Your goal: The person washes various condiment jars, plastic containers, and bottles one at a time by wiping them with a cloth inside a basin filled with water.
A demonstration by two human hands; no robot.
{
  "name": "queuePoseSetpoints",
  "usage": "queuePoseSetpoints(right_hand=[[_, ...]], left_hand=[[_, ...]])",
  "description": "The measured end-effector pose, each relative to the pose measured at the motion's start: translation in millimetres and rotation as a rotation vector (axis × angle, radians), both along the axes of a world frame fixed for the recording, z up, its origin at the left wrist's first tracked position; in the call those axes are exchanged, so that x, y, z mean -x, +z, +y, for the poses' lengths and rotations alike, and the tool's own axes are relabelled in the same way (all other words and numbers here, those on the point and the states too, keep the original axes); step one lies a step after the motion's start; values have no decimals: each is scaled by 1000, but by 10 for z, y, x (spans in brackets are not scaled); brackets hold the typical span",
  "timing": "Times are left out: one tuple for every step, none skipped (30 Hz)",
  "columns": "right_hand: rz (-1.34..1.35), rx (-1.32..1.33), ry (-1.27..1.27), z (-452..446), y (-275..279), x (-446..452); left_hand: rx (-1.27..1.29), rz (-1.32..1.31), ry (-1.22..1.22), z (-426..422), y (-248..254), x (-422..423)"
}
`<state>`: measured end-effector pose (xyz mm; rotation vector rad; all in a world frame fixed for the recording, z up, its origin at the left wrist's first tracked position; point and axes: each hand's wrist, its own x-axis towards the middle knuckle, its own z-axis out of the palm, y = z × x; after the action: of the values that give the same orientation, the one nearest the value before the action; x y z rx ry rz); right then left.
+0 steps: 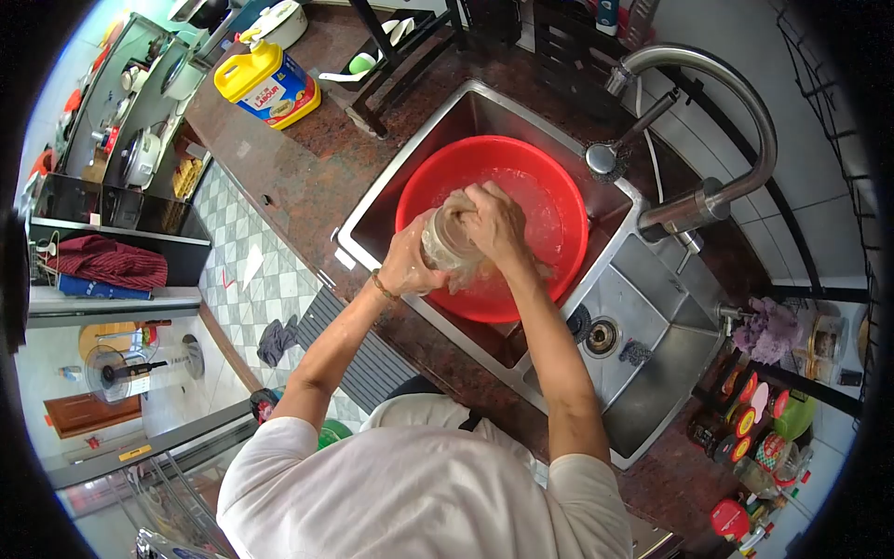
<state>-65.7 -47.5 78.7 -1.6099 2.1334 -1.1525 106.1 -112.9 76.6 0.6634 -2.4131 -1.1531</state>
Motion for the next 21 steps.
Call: queuePoseSetpoints(right_hand=[[-31, -9, 16, -69, -52, 60], [-62, -21, 35, -126, -151, 114], [-97, -41, 59, -131, -264, 130], [-92, -110, 45, -115, -362, 160], [-87, -177, 32, -92, -465, 213], [-84, -248, 26, -53, -596, 253], [-68, -330, -13, 12, -779, 290], [-49, -406, -52, 81, -1001, 332], [-29, -478, -94, 125, -1205, 343], [95, -533, -192, 192, -1368, 273], [229, -547, -215, 269, -1609, 204], [362, -561, -243, 346, -1852, 136], [506, -539, -192, 453, -2216, 94], [652, -514, -141, 514, -2399, 112], [548, -576, -37, 498, -2382, 176], [444, -633, 67, 451, -2364, 248], [336, -691, 172, 407, -2355, 291], [-84, -579, 76, 381, -2215, 298], [-496, -451, -23, 344, -1918, 319], [-906, -312, -129, 350, -1595, 306], [-931, -226, -82, 356, -1226, 289]], left_hand=[[8, 8, 10, -6, -30, -10], [13, 17, 22, -2, -64, -17], [7, 39, 16, 33, -105, -49], [3, 62, 10, 50, -145, -80], [2, 84, 6, 34, -163, -102], [-15, 96, -6, 15, -99, -98], [4, 116, 13, 24, -101, -120], [28, 138, 32, 13, -101, -129], [55, 161, 48, -15, -97, -131], [42, 152, 43, -23, -89, -154], [30, 143, 37, -33, -77, -173], [18, 138, 30, -40, -66, -180], [9, 131, 42, -29, -56, -182], [-1, 127, 54, -12, -47, -174], [-8, 125, 66, -15, -38, -167], [20, 116, 59, -42, -37, -169], [46, 104, 52, -69, -47, -186], [67, 89, 45, -84, -65, -211], [83, 96, 41, -122, -92, -221], [92, 99, 37, -147, -128, -241], [100, 102, 29, -163, -156, -240]])
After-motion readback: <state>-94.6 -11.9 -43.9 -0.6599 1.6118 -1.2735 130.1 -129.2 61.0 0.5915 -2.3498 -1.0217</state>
